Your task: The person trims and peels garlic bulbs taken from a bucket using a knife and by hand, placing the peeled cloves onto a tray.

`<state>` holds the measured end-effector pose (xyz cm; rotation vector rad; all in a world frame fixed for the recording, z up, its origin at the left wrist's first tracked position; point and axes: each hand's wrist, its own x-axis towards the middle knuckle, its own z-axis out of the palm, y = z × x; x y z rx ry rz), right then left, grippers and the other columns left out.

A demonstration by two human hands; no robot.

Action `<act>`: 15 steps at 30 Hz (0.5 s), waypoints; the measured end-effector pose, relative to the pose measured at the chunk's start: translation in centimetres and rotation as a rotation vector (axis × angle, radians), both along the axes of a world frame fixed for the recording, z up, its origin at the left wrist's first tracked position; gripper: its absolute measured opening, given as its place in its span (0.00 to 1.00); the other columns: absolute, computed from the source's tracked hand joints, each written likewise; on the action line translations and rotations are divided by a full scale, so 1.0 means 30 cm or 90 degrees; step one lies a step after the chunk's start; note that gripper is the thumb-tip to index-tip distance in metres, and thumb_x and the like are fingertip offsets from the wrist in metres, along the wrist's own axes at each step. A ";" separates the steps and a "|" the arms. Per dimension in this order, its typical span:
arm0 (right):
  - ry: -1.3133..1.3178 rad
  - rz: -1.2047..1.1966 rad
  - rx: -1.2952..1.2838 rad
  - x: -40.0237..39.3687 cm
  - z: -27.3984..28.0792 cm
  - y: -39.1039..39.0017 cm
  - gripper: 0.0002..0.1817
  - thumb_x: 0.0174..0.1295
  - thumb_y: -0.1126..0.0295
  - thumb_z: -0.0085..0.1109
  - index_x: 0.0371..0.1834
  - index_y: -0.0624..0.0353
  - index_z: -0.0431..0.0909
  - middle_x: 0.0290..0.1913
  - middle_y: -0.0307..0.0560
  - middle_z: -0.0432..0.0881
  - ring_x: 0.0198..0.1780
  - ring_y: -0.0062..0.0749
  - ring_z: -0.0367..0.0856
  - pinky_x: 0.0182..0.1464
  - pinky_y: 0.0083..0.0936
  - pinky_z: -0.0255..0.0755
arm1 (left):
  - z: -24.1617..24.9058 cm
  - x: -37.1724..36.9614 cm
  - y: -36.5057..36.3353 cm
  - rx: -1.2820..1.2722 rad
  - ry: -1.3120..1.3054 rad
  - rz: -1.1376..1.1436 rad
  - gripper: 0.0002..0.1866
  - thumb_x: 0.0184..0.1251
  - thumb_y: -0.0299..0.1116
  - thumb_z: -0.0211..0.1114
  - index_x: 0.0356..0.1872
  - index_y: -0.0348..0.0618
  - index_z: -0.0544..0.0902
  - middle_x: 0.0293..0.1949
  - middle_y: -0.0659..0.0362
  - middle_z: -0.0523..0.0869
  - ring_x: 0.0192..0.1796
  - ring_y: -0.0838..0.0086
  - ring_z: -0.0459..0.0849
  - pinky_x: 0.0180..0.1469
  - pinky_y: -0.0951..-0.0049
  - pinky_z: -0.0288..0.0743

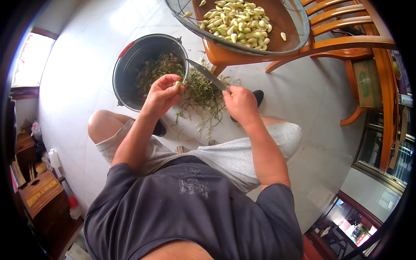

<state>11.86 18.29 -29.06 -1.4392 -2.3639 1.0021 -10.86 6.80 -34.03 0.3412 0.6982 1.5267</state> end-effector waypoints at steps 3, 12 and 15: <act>0.073 0.016 -0.017 -0.007 -0.005 -0.004 0.10 0.58 0.64 0.58 0.35 0.59 0.83 0.27 0.57 0.81 0.32 0.51 0.81 0.35 0.37 0.73 | 0.009 0.023 0.012 -0.033 0.029 0.038 0.08 0.64 0.21 0.62 0.43 0.40 0.78 0.37 0.52 0.86 0.30 0.78 0.81 0.31 0.81 0.74; 0.160 0.043 -0.074 -0.025 0.019 -0.035 0.10 0.58 0.67 0.60 0.38 0.61 0.83 0.28 0.56 0.81 0.30 0.47 0.81 0.34 0.32 0.73 | -0.043 0.012 0.027 -0.056 -0.018 0.112 0.05 0.64 0.23 0.63 0.38 0.42 0.75 0.30 0.60 0.80 0.33 0.75 0.80 0.33 0.78 0.74; 0.215 0.077 -0.008 -0.031 0.013 -0.047 0.10 0.58 0.68 0.61 0.39 0.62 0.83 0.31 0.55 0.82 0.30 0.46 0.82 0.34 0.32 0.73 | -0.055 0.013 0.035 -0.062 -0.004 0.102 0.06 0.63 0.23 0.64 0.36 0.42 0.75 0.31 0.58 0.81 0.32 0.74 0.81 0.32 0.78 0.74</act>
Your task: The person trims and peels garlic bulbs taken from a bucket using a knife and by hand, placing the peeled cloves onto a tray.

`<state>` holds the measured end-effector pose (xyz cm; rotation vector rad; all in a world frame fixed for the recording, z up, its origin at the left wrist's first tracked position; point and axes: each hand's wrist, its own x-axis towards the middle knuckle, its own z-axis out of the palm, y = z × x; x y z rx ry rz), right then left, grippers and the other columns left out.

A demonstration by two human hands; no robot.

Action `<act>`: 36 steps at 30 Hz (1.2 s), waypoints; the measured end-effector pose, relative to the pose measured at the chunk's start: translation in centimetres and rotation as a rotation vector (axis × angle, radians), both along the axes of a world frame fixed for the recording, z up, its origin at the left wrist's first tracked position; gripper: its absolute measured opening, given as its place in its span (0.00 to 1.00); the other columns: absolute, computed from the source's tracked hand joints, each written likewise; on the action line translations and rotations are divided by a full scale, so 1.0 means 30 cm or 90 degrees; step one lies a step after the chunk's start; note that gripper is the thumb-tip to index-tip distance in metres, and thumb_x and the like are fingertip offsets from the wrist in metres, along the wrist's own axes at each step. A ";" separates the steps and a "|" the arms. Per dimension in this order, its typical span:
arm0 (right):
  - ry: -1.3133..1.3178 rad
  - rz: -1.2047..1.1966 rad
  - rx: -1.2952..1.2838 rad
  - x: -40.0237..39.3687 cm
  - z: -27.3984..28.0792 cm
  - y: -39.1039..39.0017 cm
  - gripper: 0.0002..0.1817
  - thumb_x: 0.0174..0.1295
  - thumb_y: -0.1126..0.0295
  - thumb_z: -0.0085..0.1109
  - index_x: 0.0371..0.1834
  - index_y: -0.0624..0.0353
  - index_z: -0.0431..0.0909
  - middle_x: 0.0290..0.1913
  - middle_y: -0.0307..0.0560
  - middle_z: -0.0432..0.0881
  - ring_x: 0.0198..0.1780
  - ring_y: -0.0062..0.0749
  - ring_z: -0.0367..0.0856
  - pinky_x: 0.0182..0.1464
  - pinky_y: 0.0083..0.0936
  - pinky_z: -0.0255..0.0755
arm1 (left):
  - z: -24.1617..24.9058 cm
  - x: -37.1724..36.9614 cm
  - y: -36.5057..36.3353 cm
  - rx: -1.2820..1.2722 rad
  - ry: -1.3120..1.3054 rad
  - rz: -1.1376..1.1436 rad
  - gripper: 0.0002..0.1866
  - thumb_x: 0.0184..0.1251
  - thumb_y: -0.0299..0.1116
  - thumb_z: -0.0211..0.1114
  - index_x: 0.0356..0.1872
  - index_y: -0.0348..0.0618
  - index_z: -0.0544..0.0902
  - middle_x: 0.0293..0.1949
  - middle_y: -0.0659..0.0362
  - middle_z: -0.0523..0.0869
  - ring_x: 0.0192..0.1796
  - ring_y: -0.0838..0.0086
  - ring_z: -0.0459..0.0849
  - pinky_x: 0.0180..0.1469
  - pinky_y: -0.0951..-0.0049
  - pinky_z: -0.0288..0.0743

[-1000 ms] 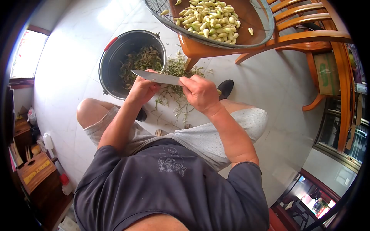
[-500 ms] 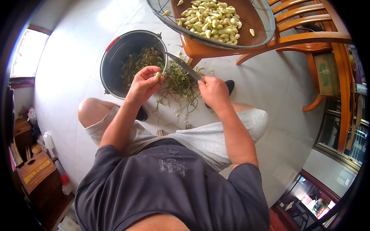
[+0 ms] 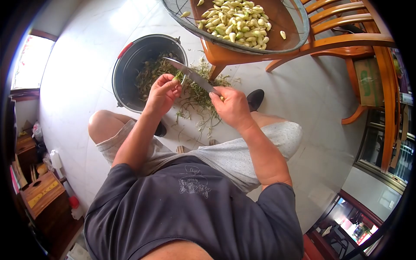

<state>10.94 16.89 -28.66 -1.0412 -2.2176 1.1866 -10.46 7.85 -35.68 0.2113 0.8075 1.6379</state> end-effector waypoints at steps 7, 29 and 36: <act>-0.039 0.006 0.058 -0.007 -0.005 -0.011 0.09 0.57 0.69 0.61 0.39 0.58 0.84 0.31 0.52 0.82 0.32 0.46 0.81 0.35 0.33 0.75 | -0.010 0.023 0.011 -0.022 0.025 -0.001 0.06 0.63 0.22 0.65 0.36 0.39 0.75 0.30 0.56 0.83 0.30 0.73 0.84 0.31 0.76 0.78; -0.070 0.032 0.262 -0.006 -0.028 -0.020 0.09 0.57 0.72 0.62 0.40 0.59 0.83 0.27 0.50 0.79 0.28 0.45 0.79 0.31 0.31 0.73 | 0.010 0.034 0.015 -0.038 0.005 0.000 0.04 0.64 0.23 0.62 0.34 0.41 0.75 0.29 0.58 0.82 0.28 0.74 0.81 0.29 0.77 0.74; -0.230 0.018 0.170 0.024 -0.085 0.002 0.08 0.58 0.67 0.56 0.35 0.57 0.82 0.32 0.54 0.81 0.35 0.51 0.81 0.39 0.41 0.74 | -0.009 0.019 0.007 0.037 -0.036 -0.041 0.04 0.65 0.22 0.62 0.38 0.40 0.76 0.30 0.56 0.82 0.30 0.73 0.82 0.30 0.77 0.75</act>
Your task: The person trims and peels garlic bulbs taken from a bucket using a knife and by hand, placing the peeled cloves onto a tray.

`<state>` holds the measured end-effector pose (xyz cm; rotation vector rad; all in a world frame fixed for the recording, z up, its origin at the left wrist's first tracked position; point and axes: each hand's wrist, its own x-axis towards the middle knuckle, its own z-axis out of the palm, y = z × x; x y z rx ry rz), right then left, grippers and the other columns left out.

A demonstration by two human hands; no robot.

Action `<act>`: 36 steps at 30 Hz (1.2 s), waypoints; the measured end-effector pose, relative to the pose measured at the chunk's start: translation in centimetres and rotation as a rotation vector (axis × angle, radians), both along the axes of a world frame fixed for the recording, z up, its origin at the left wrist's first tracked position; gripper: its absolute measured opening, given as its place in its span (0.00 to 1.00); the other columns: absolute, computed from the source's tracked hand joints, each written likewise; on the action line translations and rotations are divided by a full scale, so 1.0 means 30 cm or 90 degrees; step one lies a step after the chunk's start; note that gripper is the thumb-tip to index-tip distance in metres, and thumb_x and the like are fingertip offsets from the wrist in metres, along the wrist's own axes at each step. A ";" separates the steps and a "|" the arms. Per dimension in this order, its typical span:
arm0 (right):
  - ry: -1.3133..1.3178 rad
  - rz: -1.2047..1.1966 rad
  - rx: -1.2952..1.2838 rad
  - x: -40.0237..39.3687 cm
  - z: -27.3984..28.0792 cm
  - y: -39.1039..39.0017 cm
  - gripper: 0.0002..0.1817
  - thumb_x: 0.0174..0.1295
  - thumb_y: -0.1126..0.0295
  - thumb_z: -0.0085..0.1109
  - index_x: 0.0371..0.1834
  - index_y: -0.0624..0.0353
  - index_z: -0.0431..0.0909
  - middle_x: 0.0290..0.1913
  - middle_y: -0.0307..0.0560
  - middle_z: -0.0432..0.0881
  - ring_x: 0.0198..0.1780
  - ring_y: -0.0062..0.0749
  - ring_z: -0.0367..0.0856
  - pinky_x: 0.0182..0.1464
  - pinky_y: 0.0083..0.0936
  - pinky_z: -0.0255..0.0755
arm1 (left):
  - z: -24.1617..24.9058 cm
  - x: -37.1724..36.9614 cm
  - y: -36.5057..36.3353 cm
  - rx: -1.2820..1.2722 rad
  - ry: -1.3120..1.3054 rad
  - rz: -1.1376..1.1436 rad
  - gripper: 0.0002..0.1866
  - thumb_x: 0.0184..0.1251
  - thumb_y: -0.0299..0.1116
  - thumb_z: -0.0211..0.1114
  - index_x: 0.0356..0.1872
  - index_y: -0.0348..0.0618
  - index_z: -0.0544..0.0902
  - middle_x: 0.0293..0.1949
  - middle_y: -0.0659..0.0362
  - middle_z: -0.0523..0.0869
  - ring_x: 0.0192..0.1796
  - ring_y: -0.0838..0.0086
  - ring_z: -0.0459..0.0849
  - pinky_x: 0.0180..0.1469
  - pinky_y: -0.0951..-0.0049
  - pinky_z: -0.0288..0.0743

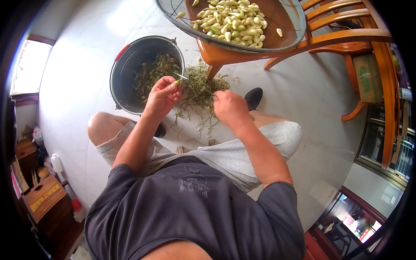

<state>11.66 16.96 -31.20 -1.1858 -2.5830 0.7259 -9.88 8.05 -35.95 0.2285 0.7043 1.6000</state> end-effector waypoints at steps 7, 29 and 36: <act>-0.216 -0.073 -0.135 0.042 0.065 0.056 0.10 0.58 0.66 0.55 0.30 0.61 0.80 0.35 0.59 0.82 0.39 0.56 0.80 0.45 0.45 0.73 | 0.059 -0.003 -0.008 0.022 0.010 0.001 0.06 0.63 0.22 0.63 0.40 0.39 0.77 0.32 0.55 0.83 0.31 0.73 0.82 0.32 0.77 0.77; -0.201 -0.017 -0.161 0.107 0.101 0.064 0.11 0.58 0.65 0.56 0.34 0.62 0.79 0.29 0.59 0.80 0.35 0.56 0.79 0.40 0.42 0.72 | 0.234 -0.422 0.210 -0.315 0.901 -0.421 0.10 0.60 0.33 0.62 0.25 0.37 0.81 0.18 0.59 0.80 0.17 0.76 0.77 0.21 0.76 0.72; -0.246 0.015 -0.228 0.063 0.101 0.068 0.12 0.59 0.64 0.56 0.40 0.59 0.81 0.34 0.59 0.82 0.39 0.54 0.80 0.43 0.43 0.72 | -0.577 -0.653 -0.053 -0.521 1.205 -0.731 0.09 0.48 0.30 0.62 0.28 0.37 0.86 0.32 0.46 0.85 0.37 0.58 0.85 0.39 0.63 0.78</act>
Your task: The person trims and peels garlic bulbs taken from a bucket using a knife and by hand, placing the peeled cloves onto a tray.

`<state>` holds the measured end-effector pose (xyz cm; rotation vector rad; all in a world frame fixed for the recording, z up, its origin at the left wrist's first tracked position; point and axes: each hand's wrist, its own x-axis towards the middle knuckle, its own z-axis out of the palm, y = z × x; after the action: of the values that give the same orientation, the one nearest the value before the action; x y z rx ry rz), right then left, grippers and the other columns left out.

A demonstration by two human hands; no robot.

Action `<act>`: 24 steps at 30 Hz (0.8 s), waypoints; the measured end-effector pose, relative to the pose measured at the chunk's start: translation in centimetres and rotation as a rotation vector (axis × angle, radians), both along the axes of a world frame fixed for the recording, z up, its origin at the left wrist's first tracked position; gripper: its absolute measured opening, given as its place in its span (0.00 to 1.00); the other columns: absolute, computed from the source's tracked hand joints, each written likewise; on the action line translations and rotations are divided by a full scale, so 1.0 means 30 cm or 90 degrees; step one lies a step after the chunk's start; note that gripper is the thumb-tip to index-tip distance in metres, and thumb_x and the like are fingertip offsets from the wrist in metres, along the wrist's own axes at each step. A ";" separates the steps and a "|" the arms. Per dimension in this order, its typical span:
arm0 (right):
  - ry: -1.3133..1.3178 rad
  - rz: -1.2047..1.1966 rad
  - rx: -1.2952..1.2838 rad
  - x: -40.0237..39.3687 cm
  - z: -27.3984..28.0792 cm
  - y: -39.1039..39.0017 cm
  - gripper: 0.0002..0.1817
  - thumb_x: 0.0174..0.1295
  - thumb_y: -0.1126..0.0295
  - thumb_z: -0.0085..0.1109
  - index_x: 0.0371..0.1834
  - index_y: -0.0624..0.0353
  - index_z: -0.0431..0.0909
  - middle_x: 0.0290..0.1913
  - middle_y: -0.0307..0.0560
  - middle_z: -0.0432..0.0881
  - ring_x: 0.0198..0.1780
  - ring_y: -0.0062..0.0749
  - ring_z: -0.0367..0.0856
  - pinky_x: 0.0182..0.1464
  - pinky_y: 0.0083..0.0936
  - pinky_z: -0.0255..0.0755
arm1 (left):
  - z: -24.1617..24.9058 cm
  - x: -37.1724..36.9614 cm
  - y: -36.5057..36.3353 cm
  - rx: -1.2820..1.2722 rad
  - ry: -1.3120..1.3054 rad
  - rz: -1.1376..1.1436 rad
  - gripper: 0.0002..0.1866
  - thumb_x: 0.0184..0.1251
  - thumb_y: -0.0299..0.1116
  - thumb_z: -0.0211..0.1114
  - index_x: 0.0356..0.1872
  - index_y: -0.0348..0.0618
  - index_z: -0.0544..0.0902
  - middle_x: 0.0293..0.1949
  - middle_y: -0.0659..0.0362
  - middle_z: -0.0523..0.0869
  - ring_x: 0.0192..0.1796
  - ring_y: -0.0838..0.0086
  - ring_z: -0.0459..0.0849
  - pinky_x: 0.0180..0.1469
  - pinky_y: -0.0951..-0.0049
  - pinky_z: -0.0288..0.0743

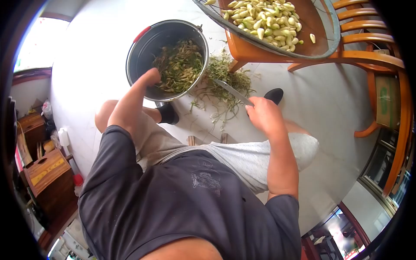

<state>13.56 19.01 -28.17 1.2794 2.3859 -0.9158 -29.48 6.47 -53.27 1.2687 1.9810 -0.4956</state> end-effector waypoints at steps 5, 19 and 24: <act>-0.018 0.018 -0.007 -0.041 -0.031 0.006 0.14 0.59 0.65 0.57 0.46 0.57 0.80 0.33 0.58 0.83 0.38 0.53 0.81 0.43 0.40 0.73 | -0.014 0.117 -0.043 -0.034 0.039 0.140 0.15 0.50 0.27 0.64 0.42 0.41 0.86 0.49 0.48 0.84 0.53 0.56 0.83 0.52 0.60 0.78; 0.008 0.041 -0.009 -0.057 -0.014 -0.002 0.15 0.60 0.64 0.56 0.48 0.57 0.80 0.39 0.58 0.83 0.44 0.53 0.80 0.48 0.42 0.73 | 0.076 0.132 -0.014 -0.051 0.050 0.103 0.16 0.52 0.28 0.65 0.45 0.42 0.85 0.50 0.48 0.84 0.54 0.56 0.83 0.52 0.63 0.78; 0.058 0.032 0.011 -0.040 0.007 -0.010 0.16 0.60 0.64 0.57 0.49 0.57 0.80 0.40 0.59 0.83 0.44 0.54 0.80 0.48 0.41 0.73 | 0.304 0.138 0.028 0.116 -0.079 0.067 0.10 0.55 0.31 0.63 0.36 0.38 0.86 0.35 0.49 0.86 0.34 0.63 0.85 0.37 0.67 0.79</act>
<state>12.37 18.70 -27.95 1.2028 2.4881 -0.9600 -25.34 7.32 -44.15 1.2650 2.0104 -0.1836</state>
